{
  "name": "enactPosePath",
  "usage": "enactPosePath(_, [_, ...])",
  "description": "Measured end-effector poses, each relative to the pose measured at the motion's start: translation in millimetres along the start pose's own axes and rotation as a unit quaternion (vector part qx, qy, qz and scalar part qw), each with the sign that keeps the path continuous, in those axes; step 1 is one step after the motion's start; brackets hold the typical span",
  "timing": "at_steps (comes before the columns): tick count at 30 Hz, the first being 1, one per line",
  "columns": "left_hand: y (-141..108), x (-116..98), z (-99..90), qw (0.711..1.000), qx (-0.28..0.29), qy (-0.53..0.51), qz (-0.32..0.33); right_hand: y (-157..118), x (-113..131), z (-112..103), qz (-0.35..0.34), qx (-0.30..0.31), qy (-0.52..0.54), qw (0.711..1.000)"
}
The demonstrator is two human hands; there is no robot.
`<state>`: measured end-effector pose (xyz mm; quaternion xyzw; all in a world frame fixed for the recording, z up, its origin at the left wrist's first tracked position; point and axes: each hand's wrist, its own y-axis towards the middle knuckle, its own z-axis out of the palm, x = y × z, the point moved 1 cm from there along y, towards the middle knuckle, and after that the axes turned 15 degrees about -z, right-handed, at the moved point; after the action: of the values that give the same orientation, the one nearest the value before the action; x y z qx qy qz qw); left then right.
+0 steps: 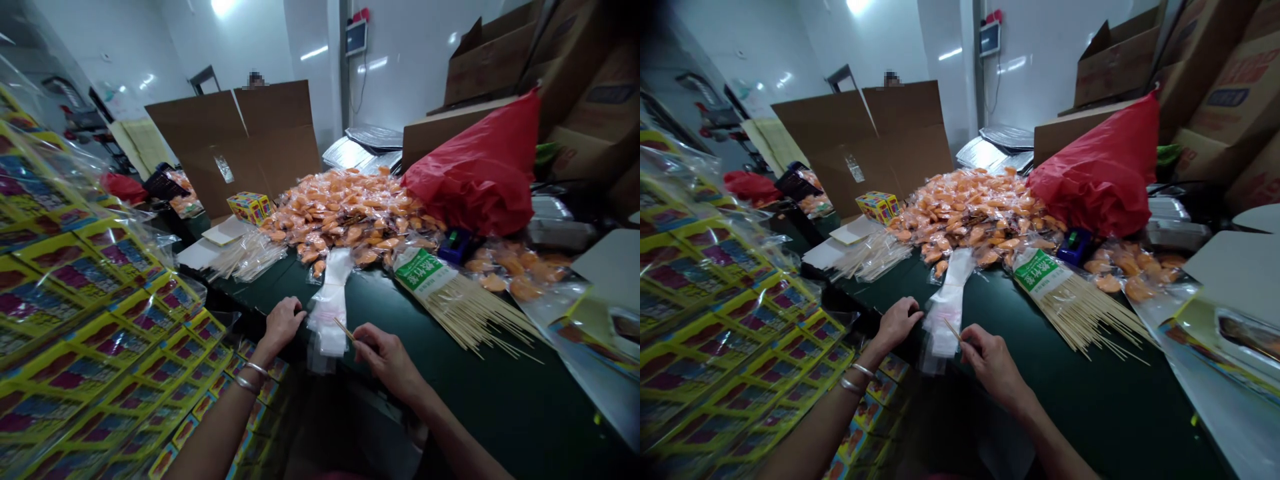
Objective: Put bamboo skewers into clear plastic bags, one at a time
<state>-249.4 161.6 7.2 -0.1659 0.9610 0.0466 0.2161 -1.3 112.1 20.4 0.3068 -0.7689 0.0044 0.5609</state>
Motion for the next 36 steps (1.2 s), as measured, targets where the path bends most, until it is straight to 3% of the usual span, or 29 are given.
enactPosePath(5, [-1, 0, 5.4, 1.000, 0.011, -0.023, 0.007, -6, -2, 0, -0.004, -0.014, 0.000, 1.000])
enactPosePath(10, [0, -10, -14.6, 0.993, 0.010, -0.119, 0.010, -9, 0, -7, -0.004, -0.018, 0.009, 1.000])
enactPosePath(13, [3, -17, -20.7, 0.977, 0.061, -0.201, -0.021, -8, -2, -10, -0.003, -0.035, 0.005, 0.999])
enactPosePath(16, [-3, -18, -14.5, 0.942, 0.142, -0.293, -0.077, -8, -4, -11, -0.010, -0.040, 0.005, 0.999])
enactPosePath(21, [-23, -13, -2.0, 0.858, 0.249, -0.418, -0.162, -7, -5, -8, -0.017, -0.030, 0.004, 0.999])
enactPosePath(26, [-25, -10, 0.6, 0.800, 0.322, -0.465, -0.199, 20, 0, 0, -0.049, 0.038, -0.023, 0.998])
enactPosePath(31, [-27, -11, 6.4, 0.806, 0.320, -0.465, -0.180, 54, -9, 16, -0.059, 0.129, -0.067, 0.988])
enactPosePath(36, [-33, -12, 10.2, 0.819, 0.295, -0.463, -0.165, 61, -23, 20, -0.063, 0.160, -0.085, 0.981])
